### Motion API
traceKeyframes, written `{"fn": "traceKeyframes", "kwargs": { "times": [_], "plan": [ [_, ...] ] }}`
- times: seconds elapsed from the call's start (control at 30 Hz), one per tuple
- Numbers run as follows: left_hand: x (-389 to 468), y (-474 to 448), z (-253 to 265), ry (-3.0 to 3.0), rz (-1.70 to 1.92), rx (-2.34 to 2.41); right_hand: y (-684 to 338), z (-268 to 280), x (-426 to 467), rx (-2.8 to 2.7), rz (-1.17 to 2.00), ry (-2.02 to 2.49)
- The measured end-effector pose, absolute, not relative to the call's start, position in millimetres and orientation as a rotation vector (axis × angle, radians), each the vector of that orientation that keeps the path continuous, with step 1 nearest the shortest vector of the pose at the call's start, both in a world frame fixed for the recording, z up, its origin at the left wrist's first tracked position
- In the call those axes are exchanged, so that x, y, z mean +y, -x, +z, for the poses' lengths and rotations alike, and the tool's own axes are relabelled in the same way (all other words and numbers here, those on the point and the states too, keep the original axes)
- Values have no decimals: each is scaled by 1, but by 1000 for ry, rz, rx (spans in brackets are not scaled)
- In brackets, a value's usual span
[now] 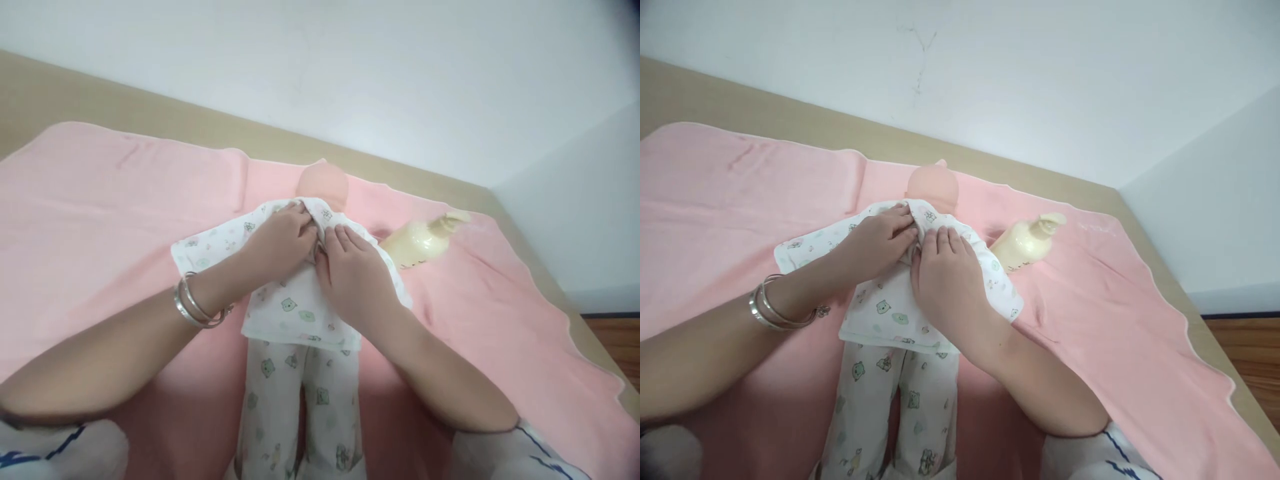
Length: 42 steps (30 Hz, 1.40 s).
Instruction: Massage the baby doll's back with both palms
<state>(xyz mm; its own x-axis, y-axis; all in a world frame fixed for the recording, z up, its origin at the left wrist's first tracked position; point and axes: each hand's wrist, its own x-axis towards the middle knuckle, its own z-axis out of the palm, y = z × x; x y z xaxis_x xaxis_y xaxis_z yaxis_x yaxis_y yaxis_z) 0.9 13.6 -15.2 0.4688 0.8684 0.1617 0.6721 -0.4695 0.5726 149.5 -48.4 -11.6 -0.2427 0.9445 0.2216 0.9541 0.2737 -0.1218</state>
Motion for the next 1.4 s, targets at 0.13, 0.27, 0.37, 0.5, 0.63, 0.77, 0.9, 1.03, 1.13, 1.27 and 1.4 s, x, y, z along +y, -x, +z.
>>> {"fn": "traceKeyframes", "kwargs": {
  "times": [0.13,0.27,0.37,0.5,0.63,0.77,0.9,1.03,1.13,1.27,1.4],
  "plan": [
    [7,-12,-30,-2308,629,1466,-156,-6,-39,-2299,132,1755],
    [5,-16,-39,-2254,632,1501,-165,-13,-17,-2217,291,1716],
    [6,-14,-40,-2244,676,1494,-165,-25,-6,-2169,170,1709],
    [6,-13,-40,-2240,686,1492,-162,-35,-5,-2160,69,1701],
    [6,-14,-40,-2241,707,1490,-162,-35,-7,-2152,60,1707],
    [6,-14,-39,-2226,689,1501,-163,-34,-7,-2151,66,1713],
    [6,-14,-40,-2229,710,1491,-163,-36,-6,-2144,77,1698],
    [7,-13,-42,-2233,731,1489,-164,-38,-6,-2144,73,1676],
    [7,-14,-42,-2237,723,1489,-165,-38,-6,-2148,71,1675],
    [6,-14,-39,-2236,692,1490,-165,-37,-6,-2152,63,1672],
    [6,-14,-36,-2241,664,1494,-165,-33,-8,-2200,63,1692]
  ]
}}
